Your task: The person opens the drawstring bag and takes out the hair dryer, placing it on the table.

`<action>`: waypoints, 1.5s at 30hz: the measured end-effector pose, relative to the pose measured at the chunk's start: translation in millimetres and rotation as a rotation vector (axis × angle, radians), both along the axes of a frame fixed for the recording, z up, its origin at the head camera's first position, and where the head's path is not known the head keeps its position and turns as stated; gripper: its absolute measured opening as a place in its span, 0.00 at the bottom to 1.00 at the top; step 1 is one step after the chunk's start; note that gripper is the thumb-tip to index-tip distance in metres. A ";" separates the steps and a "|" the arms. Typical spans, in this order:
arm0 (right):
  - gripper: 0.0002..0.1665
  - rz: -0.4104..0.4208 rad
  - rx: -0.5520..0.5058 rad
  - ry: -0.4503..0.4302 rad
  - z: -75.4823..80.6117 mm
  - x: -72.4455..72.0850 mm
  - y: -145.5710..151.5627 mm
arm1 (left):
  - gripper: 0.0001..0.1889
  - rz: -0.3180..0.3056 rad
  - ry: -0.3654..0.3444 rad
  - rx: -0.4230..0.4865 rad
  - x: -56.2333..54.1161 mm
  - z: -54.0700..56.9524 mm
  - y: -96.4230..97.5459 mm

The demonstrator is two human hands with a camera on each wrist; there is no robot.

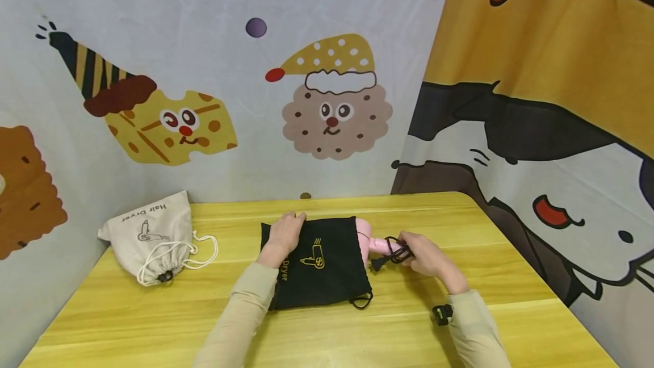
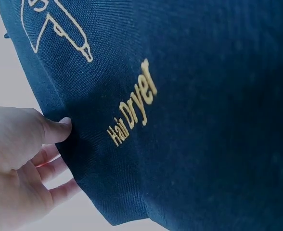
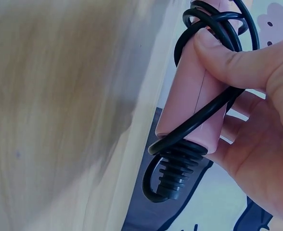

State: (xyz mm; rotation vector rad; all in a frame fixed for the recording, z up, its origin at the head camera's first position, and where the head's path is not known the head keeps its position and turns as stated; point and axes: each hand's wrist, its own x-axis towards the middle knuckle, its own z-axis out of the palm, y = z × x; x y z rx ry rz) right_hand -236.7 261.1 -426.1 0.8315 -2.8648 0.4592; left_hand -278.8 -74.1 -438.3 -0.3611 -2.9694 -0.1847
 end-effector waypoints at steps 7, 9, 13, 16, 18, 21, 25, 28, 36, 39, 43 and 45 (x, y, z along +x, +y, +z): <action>0.22 -0.035 -0.009 0.034 2.4 0.3 6.8 | 0.17 -0.002 -0.001 0.010 0.1 0.0 -1.2; 0.22 -0.042 -0.011 0.055 2.9 0.4 9.3 | 0.17 0.001 -0.001 0.014 0.4 -0.6 -1.7; 0.23 -0.073 -0.019 0.078 4.4 1.2 13.1 | 0.16 0.000 0.005 0.014 2.1 -0.7 -1.5; 0.22 -0.089 -0.025 0.082 4.3 1.3 14.5 | 0.15 0.002 0.007 -0.001 5.1 1.2 1.8; 0.22 -0.104 -0.026 0.081 4.1 1.1 14.9 | 0.15 0.013 -0.005 -0.022 8.5 3.5 6.1; 0.22 -0.121 -0.031 0.088 3.5 0.9 15.6 | 0.19 0.046 -0.042 -0.056 19.7 9.9 15.2; 0.21 -0.142 -0.045 0.104 2.8 1.0 17.4 | 0.18 0.093 -0.105 -0.070 45.0 22.5 29.3; 0.19 -0.159 -0.054 0.101 3.2 1.1 19.0 | 0.16 0.122 -0.197 -0.050 65.6 32.1 38.6; 0.19 -0.209 -0.070 0.080 5.2 1.6 22.9 | 0.29 0.173 -0.374 -0.091 97.1 31.8 50.6; 0.19 -0.249 -0.091 0.066 5.5 2.8 24.5 | 0.33 0.191 -0.363 -0.101 98.4 26.7 51.9; 0.19 -0.309 -0.114 0.054 4.5 3.3 28.3 | 0.36 0.189 -0.311 -0.101 96.4 18.5 51.6; 0.18 -0.339 -0.123 0.048 3.9 3.1 30.7 | 0.37 0.179 -0.279 -0.106 95.4 15.2 50.7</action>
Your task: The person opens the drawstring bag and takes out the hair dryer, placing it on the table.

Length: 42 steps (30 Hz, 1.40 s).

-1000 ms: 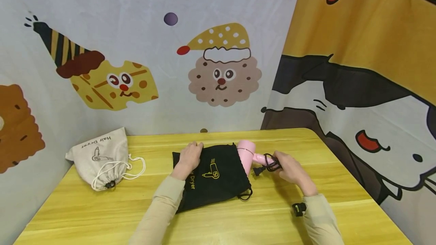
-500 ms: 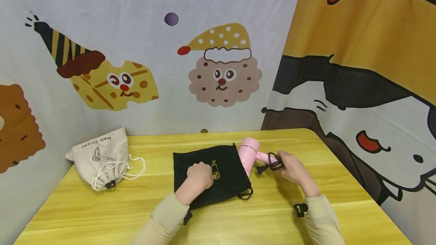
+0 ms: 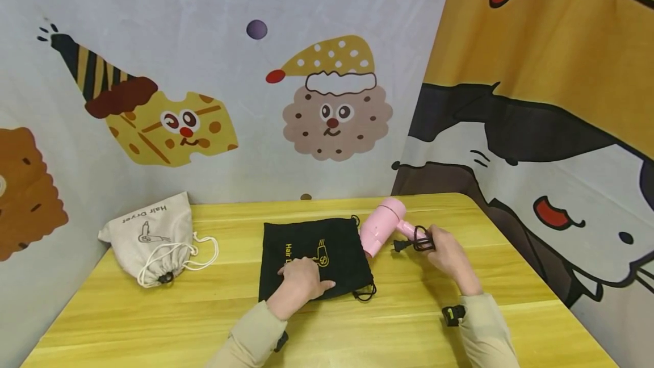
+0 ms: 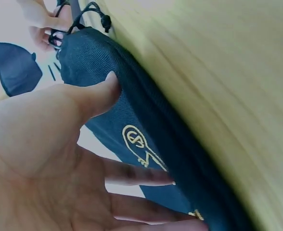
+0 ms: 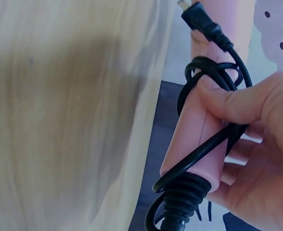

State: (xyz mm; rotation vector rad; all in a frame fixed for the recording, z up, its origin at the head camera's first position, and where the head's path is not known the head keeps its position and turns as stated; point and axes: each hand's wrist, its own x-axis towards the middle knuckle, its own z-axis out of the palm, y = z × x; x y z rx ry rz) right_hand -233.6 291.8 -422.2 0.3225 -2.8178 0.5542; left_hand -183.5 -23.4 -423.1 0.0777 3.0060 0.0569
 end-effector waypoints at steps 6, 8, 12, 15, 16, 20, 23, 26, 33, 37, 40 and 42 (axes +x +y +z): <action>0.18 -0.096 -0.025 -0.049 -3.5 -1.9 7.9 | 0.42 -0.012 0.042 -0.045 -5.0 -8.4 -3.7; 0.19 -0.132 -0.032 -0.054 -4.8 -2.1 10.6 | 0.44 -0.014 0.036 -0.063 -7.2 -10.7 -5.1; 0.21 -0.204 -0.060 -0.072 -7.3 -1.9 16.8 | 0.45 -0.033 0.018 -0.096 -11.6 -12.7 -8.9; 0.23 -0.254 -0.085 -0.097 -8.4 -1.6 21.9 | 0.44 -0.035 -0.002 -0.065 -13.9 -13.2 -12.8; 0.23 -0.272 -0.094 -0.106 -8.9 -1.6 23.8 | 0.44 -0.033 -0.015 -0.043 -14.9 -13.6 -14.2; 0.25 -0.346 -0.121 -0.139 -9.7 -1.7 30.0 | 0.44 -0.034 -0.063 0.043 -19.3 -13.7 -20.3; 0.28 -0.403 -0.134 -0.177 -9.4 -2.7 34.0 | 0.44 -0.046 -0.081 0.104 -24.9 -13.8 -25.7; 0.32 -0.465 -0.126 -0.223 -8.9 -4.1 36.5 | 0.43 -0.069 -0.082 0.165 -30.2 -14.6 -31.7; 0.32 -0.522 -0.110 -0.291 -7.4 -6.7 38.8 | 0.38 -0.140 -0.059 0.255 -37.3 -17.3 -41.2; 0.28 -0.522 -0.122 -0.286 -8.2 -7.1 40.5 | 0.35 -0.152 -0.050 0.283 -38.8 -17.6 -41.5; 0.27 -0.530 -0.127 -0.284 -8.3 -7.7 40.6 | 0.34 -0.163 -0.044 0.291 -40.3 -19.2 -40.6; 0.28 -0.538 -0.127 -0.292 -7.7 -8.3 40.0 | 0.33 -0.180 -0.033 0.294 -41.3 -19.6 -40.1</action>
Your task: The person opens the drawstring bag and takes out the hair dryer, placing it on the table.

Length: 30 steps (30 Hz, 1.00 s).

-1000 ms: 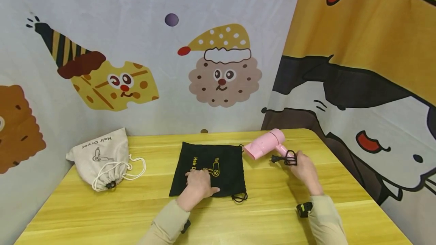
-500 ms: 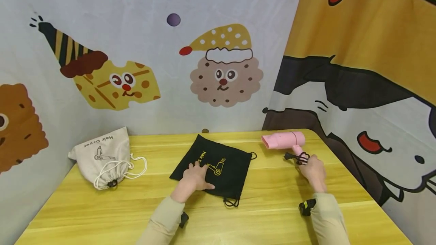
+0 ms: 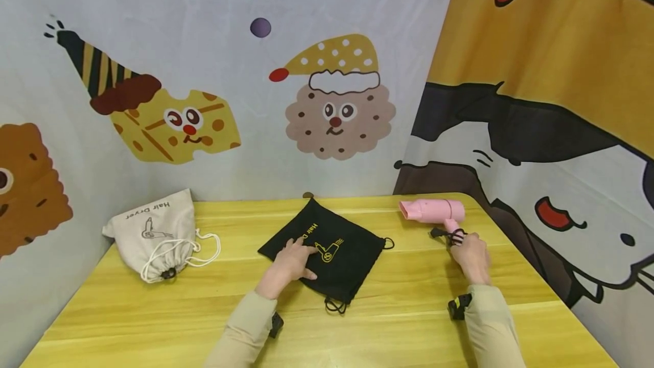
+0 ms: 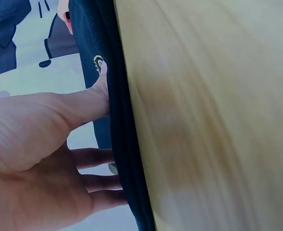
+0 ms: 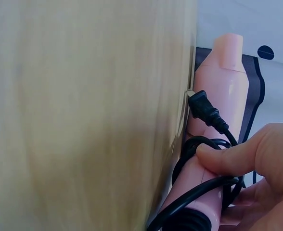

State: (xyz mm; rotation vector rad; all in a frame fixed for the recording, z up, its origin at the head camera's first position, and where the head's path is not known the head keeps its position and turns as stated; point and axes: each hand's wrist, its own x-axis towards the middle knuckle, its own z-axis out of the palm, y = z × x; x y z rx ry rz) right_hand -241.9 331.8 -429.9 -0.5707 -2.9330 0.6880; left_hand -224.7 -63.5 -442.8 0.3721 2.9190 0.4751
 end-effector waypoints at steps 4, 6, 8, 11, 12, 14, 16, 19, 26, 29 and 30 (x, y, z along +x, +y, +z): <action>0.31 -0.004 0.007 -0.021 2.1 -1.6 -1.7 | 0.30 -0.041 0.022 0.008 -2.1 1.0 1.7; 0.31 0.003 0.017 -0.032 1.8 -2.8 -2.3 | 0.29 -0.061 0.025 0.010 -2.9 1.6 2.3; 0.31 0.008 0.030 -0.037 0.8 -3.9 -2.8 | 0.28 -0.080 0.025 0.013 -3.8 1.5 2.8; 0.30 0.031 0.065 -0.036 -1.2 -4.5 -3.4 | 0.28 -0.107 0.008 0.030 -4.9 1.2 2.5; 0.30 0.043 0.081 -0.043 -1.5 -4.4 -4.1 | 0.28 -0.116 0.000 0.040 -5.2 1.1 2.3; 0.31 0.053 0.092 -0.066 -2.2 -3.5 -7.3 | 0.27 -0.132 -0.008 0.054 -5.9 0.5 1.8; 0.31 0.038 0.101 -0.078 -2.1 -1.6 -14.0 | 0.26 -0.146 -0.016 0.060 -6.4 0.3 1.1; 0.32 -0.003 0.126 -0.052 -0.4 3.0 -31.1 | 0.24 -0.176 0.010 0.048 -6.3 0.2 0.7; 0.30 0.301 0.293 0.188 0.2 11.4 -85.9 | 0.16 -0.188 0.141 0.067 -6.9 -0.6 -2.2; 0.25 0.519 0.295 0.277 -0.4 12.9 -114.2 | 0.12 -0.136 0.204 0.110 -8.5 0.2 -7.9; 0.24 0.585 0.263 0.283 -0.7 13.1 -123.1 | 0.11 -0.113 0.225 0.122 -9.3 0.6 -10.6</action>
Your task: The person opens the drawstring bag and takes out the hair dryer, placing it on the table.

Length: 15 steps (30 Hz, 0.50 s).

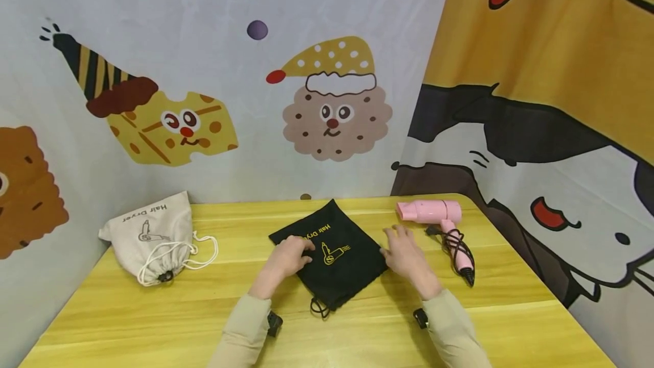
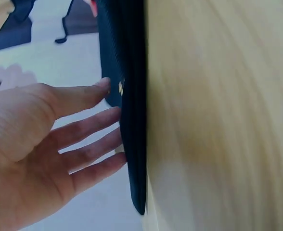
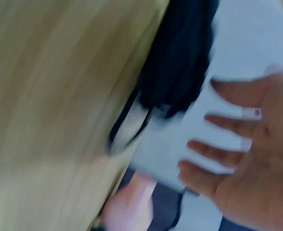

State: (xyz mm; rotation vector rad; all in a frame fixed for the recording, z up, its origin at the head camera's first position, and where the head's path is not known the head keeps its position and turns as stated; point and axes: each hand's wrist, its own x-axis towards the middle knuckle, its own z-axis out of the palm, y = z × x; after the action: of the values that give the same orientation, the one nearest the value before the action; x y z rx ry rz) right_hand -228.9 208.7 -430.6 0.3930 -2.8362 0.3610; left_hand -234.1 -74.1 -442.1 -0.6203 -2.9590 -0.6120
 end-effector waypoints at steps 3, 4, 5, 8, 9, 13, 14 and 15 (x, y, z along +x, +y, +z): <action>0.27 0.173 -0.041 -0.112 4.5 4.7 -25.5 | 0.10 0.089 0.043 0.060 -1.5 3.5 -12.4; 0.28 0.218 -0.036 -0.151 5.3 6.2 -31.9 | 0.10 0.128 0.058 0.078 -1.9 5.0 -17.9; 0.28 0.256 -0.023 -0.196 5.7 8.0 -37.1 | 0.11 0.175 0.073 0.095 -2.2 6.1 -24.2; 0.32 0.339 0.029 -0.322 7.1 13.8 -48.4 | 0.16 0.332 0.136 0.134 -2.1 8.8 -48.4; 0.33 0.352 0.048 -0.353 7.3 15.8 -50.9 | 0.18 0.390 0.166 0.143 -1.8 8.8 -57.6; 0.36 0.356 0.106 -0.445 5.4 20.5 -56.3 | 0.22 0.582 0.263 0.163 0.9 8.4 -97.0; 0.36 0.349 0.123 -0.460 4.5 21.0 -57.0 | 0.23 0.628 0.267 0.163 2.2 8.4 -106.6; 0.36 0.344 0.136 -0.469 3.3 21.3 -57.4 | 0.24 0.667 0.256 0.164 4.2 8.7 -115.8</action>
State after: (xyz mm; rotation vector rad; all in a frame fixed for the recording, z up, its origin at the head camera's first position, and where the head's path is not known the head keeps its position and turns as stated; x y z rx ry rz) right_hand -207.5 151.3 -427.3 0.9429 -3.2556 0.3652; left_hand -229.8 -189.9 -433.4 0.2828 -2.5930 -0.6262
